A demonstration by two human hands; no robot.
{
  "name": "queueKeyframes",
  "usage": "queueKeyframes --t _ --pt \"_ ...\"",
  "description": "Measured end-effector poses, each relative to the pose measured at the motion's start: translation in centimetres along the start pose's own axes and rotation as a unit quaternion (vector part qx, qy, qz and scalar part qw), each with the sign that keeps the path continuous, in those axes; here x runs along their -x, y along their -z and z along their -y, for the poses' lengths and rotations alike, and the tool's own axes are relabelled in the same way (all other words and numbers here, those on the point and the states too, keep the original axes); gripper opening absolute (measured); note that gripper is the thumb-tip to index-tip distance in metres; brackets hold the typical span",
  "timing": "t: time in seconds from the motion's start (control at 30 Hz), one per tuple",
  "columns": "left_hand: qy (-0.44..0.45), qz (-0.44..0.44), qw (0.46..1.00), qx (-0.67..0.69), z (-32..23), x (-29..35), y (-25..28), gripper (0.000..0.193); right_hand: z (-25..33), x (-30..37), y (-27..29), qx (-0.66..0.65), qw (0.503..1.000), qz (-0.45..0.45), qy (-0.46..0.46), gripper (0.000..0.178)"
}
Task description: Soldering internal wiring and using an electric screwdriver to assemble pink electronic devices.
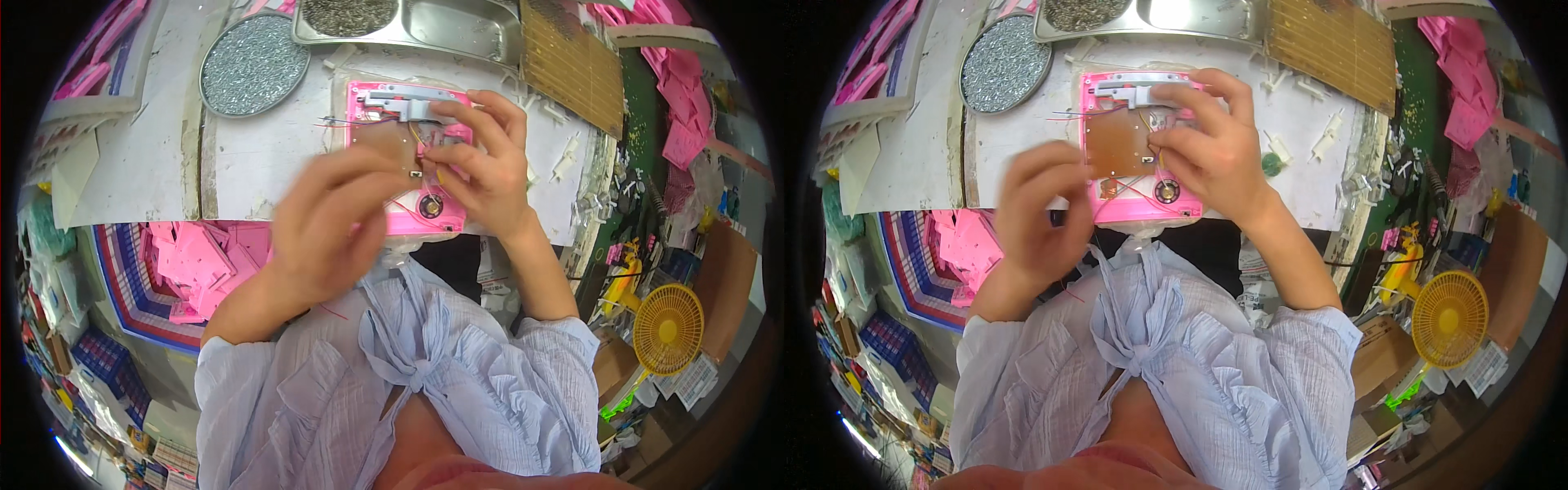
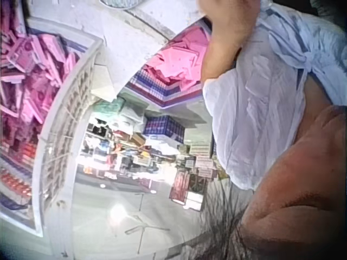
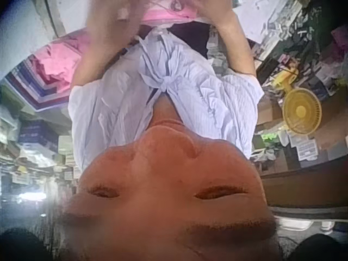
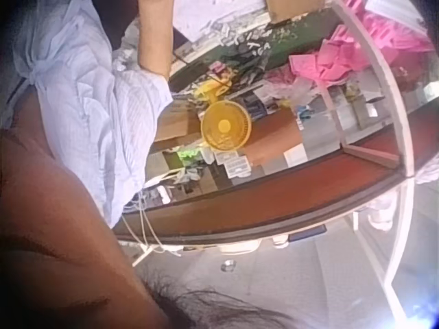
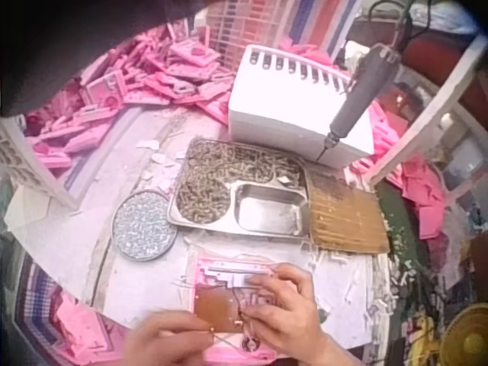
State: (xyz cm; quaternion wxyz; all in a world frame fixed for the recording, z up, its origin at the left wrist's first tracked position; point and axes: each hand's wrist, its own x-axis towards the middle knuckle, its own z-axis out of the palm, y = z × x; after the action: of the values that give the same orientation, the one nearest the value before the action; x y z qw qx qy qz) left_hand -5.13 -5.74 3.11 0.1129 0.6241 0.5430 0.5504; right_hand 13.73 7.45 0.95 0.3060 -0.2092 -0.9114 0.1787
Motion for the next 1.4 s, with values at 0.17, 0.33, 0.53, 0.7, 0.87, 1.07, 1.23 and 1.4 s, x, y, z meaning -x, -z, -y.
queueKeyframes --t 0.17,0.33,0.53,0.7,0.87,1.07,1.23,1.4 --pt "0.065 0.148 0.987 0.026 2.6 -2.4 -4.3 0.021 -1.0 1.1 1.6 -0.087 0.991 -0.054 -0.080 0.017" --pt "0.103 0.228 0.966 0.060 3.0 -4.7 -4.6 0.012 -2.0 1.2 1.9 -0.173 0.975 -0.060 -0.126 0.017" --pt "0.193 0.242 0.949 0.058 2.2 -4.6 -4.7 0.015 -3.1 5.9 5.0 -0.130 0.959 -0.148 -0.205 0.023" --pt "0.206 0.195 0.955 0.091 1.9 -4.5 -4.8 0.015 -8.3 19.8 17.4 -0.181 0.682 -0.549 -0.448 0.019" --pt "0.161 0.224 0.960 0.045 2.6 -4.9 -4.5 0.013 -12.0 23.5 22.6 -0.257 0.619 -0.627 -0.396 0.021" --pt "0.193 0.240 0.951 0.038 1.3 -5.7 -4.2 0.012 -11.5 19.4 24.0 -0.124 0.640 -0.615 -0.444 0.033" --pt "0.202 0.202 0.956 0.069 1.9 -5.2 -4.4 0.011 -5.0 26.1 23.9 -0.178 0.671 -0.651 -0.307 0.027" --pt "0.177 0.189 0.964 0.065 2.3 -4.5 -5.3 0.009 0.8 14.6 12.2 -0.408 0.745 -0.455 -0.266 0.042"
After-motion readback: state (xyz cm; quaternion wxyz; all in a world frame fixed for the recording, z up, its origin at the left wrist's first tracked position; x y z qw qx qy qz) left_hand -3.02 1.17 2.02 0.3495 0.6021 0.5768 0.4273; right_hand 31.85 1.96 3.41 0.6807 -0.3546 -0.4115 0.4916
